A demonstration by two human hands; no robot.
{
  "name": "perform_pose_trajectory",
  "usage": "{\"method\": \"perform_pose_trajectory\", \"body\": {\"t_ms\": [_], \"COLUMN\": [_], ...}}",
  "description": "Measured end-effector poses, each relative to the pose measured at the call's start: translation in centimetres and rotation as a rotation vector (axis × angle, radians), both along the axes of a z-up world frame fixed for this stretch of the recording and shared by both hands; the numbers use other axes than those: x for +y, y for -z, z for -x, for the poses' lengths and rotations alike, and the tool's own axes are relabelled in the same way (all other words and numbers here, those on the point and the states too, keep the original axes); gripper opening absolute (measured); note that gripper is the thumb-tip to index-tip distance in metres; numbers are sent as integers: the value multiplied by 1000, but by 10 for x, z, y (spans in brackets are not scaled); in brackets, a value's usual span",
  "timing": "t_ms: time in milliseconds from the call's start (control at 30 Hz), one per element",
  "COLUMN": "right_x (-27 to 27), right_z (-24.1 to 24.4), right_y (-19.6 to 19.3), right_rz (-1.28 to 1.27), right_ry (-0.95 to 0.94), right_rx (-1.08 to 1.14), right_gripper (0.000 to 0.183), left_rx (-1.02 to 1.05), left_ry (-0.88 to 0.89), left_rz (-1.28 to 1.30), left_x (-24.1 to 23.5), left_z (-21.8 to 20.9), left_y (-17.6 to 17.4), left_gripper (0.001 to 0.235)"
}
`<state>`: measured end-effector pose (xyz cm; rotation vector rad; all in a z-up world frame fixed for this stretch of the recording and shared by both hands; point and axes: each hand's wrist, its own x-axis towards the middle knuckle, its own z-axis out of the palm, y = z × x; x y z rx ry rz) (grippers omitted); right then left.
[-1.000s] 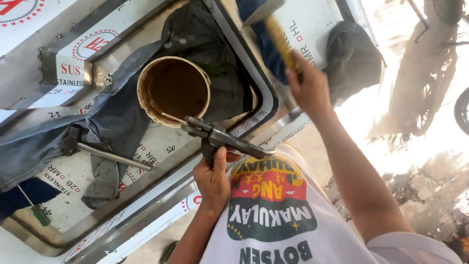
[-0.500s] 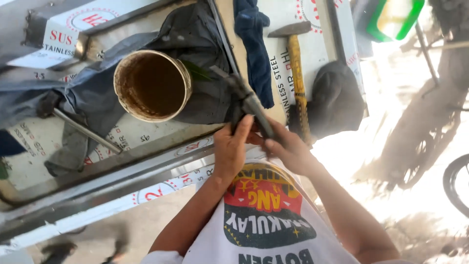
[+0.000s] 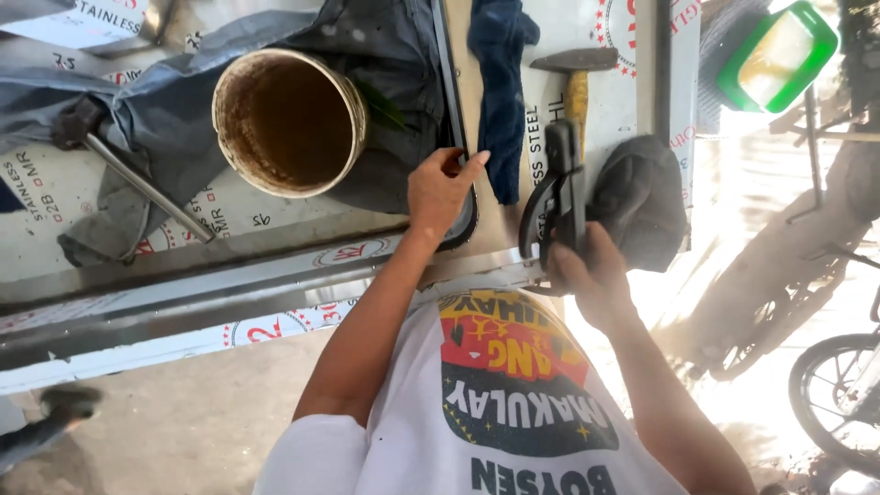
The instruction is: Measure and weld a metal structure using a welding torch and hammer.
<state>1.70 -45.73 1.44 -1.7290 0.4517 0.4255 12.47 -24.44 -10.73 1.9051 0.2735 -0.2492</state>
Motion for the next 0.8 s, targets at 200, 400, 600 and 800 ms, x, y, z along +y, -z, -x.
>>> {"method": "perform_pose_trajectory", "body": {"t_ms": [200,400,600,800], "right_x": [45,52,52,57], "right_z": [-19,-27,-25,-31], "right_y": [-17,-7,2,-3], "right_rz": [396,396,451,470], "right_ry": [-70,-99,-108,-163], "right_rx": [324,205,214,46], "right_gripper": [43,42,51,73], "left_rx": [121,127,91,207], "left_ry": [25,-30,0,-114], "left_rz": [4,218,36,178], "left_x": [4,13,1,0], "left_z": [-8,-5,-16,-14], "left_y": [5,17,-6,5], "left_gripper": [59,61,73,52]}}
